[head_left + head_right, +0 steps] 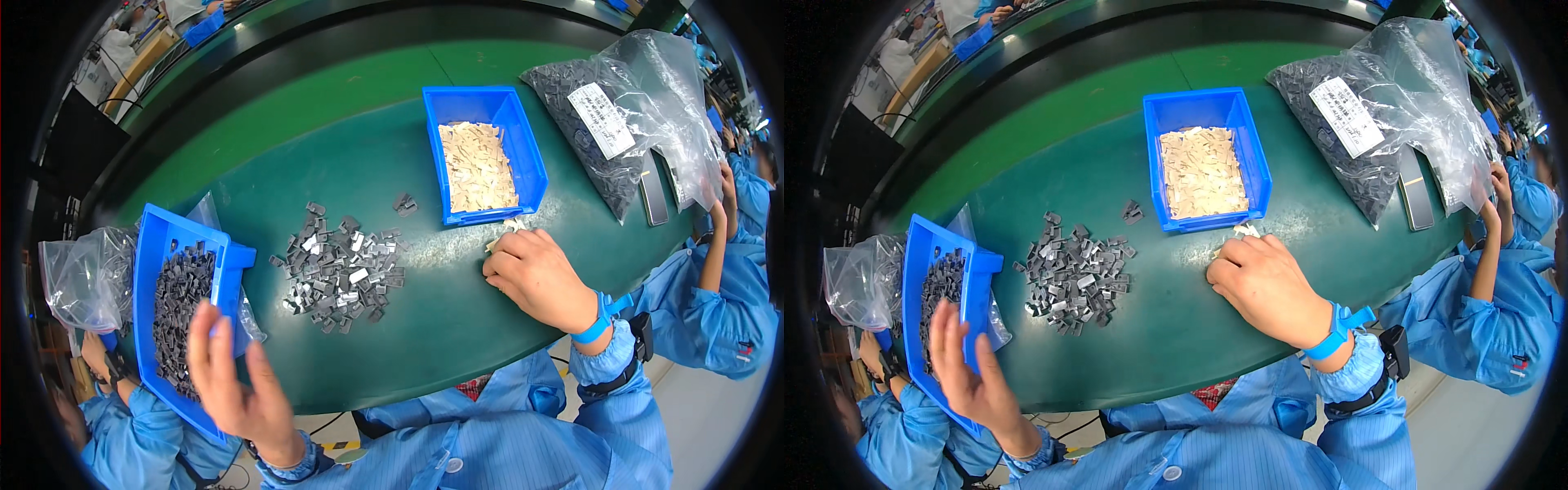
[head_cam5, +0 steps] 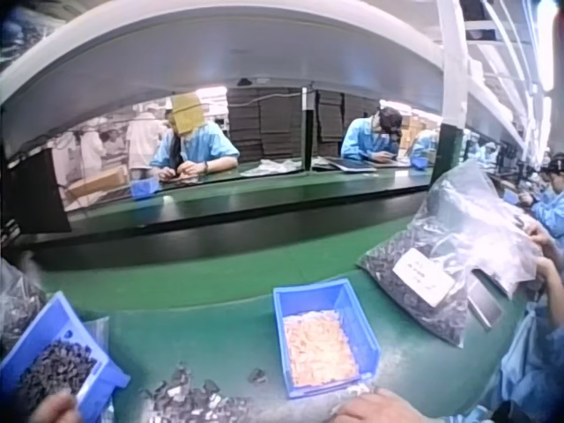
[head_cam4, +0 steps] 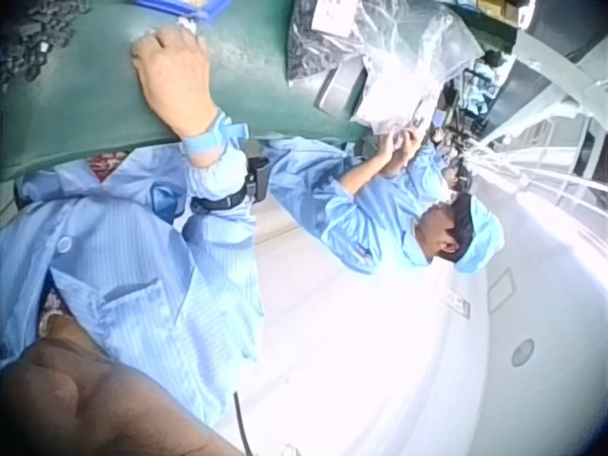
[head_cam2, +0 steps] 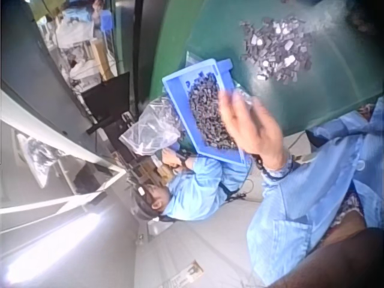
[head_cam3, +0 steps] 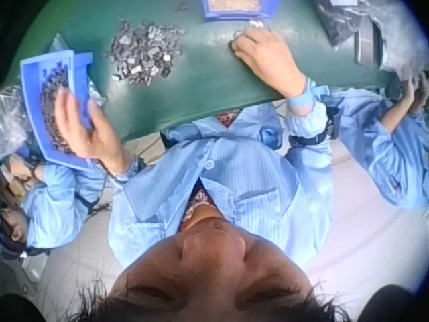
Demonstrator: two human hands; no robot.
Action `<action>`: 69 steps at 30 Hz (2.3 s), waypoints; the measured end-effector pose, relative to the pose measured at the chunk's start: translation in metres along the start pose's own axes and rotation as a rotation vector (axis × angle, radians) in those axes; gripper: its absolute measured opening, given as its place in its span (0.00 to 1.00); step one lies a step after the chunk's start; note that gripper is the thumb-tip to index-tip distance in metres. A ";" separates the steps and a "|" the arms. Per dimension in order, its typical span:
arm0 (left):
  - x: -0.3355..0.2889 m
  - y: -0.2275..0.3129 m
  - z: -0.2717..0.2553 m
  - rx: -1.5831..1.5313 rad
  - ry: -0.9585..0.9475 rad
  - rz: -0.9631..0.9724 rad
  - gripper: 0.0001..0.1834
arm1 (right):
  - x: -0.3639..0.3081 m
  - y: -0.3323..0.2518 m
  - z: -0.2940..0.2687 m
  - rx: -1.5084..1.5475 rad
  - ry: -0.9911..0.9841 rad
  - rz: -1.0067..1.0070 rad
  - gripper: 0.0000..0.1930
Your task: Assembling small grey and beige plastic or rubber components at a manufacturing workbench.
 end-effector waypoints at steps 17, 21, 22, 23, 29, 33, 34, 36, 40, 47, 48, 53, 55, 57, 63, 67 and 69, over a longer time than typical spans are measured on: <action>-0.023 0.039 0.043 -0.488 -0.332 -0.028 0.14 | -0.009 0.003 -0.010 0.080 -0.033 0.027 0.08; -0.026 0.046 0.051 -0.554 -0.367 0.001 0.13 | -0.006 0.002 -0.006 0.083 -0.063 0.004 0.07; -0.028 0.046 0.052 -0.569 -0.378 -0.002 0.13 | -0.005 0.002 -0.006 0.086 -0.062 0.001 0.07; -0.029 0.046 0.053 -0.585 -0.389 -0.006 0.13 | -0.004 0.002 -0.005 0.093 -0.069 0.001 0.06; -0.031 0.050 0.056 -0.691 -0.496 -0.089 0.12 | 0.001 0.000 -0.004 0.292 0.038 -0.017 0.05; -0.037 0.057 0.068 -1.031 -0.634 -0.504 0.14 | 0.003 -0.002 -0.003 0.753 0.156 0.102 0.04; -0.037 0.059 0.071 -1.029 -0.628 -0.506 0.14 | 0.002 -0.003 -0.001 0.754 0.152 0.097 0.04; -0.037 0.063 0.078 -1.316 -0.735 -0.817 0.15 | 0.001 -0.005 0.008 1.194 0.141 0.329 0.04; -0.028 0.067 0.083 -1.437 -0.829 -1.018 0.16 | 0.003 -0.021 0.015 1.468 0.191 0.381 0.04; -0.032 0.076 0.094 -1.544 -0.783 -1.084 0.16 | 0.002 -0.036 0.026 0.926 0.496 0.297 0.06; -0.032 0.076 0.095 -1.555 -0.750 -1.065 0.16 | 0.004 -0.037 0.022 0.668 0.534 0.161 0.06; -0.037 0.075 0.097 -1.506 -0.708 -0.930 0.16 | 0.001 -0.047 0.018 0.111 0.569 -0.185 0.15; -0.037 0.076 0.096 -1.518 -0.658 -0.935 0.15 | -0.001 -0.051 0.021 0.086 0.565 -0.197 0.18; -0.037 0.076 0.095 -1.488 -0.515 -0.923 0.14 | 0.000 -0.058 0.021 0.084 0.588 -0.171 0.13; -0.032 0.066 0.084 -1.418 -0.695 -0.786 0.11 | -0.003 -0.054 0.002 0.567 0.410 -0.003 0.13; -0.033 0.066 0.075 -1.405 -0.833 -0.872 0.09 | 0.002 -0.049 0.000 0.658 0.239 -0.047 0.09; -0.033 0.064 0.075 -1.394 -0.849 -0.871 0.08 | 0.002 -0.052 0.000 0.530 0.194 -0.108 0.07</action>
Point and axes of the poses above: each hand's wrist, its own x-axis towards the middle knuckle, its own z-axis out of the palm, y = z × x, the point moved 1 cm from there along x, towards the middle knuckle
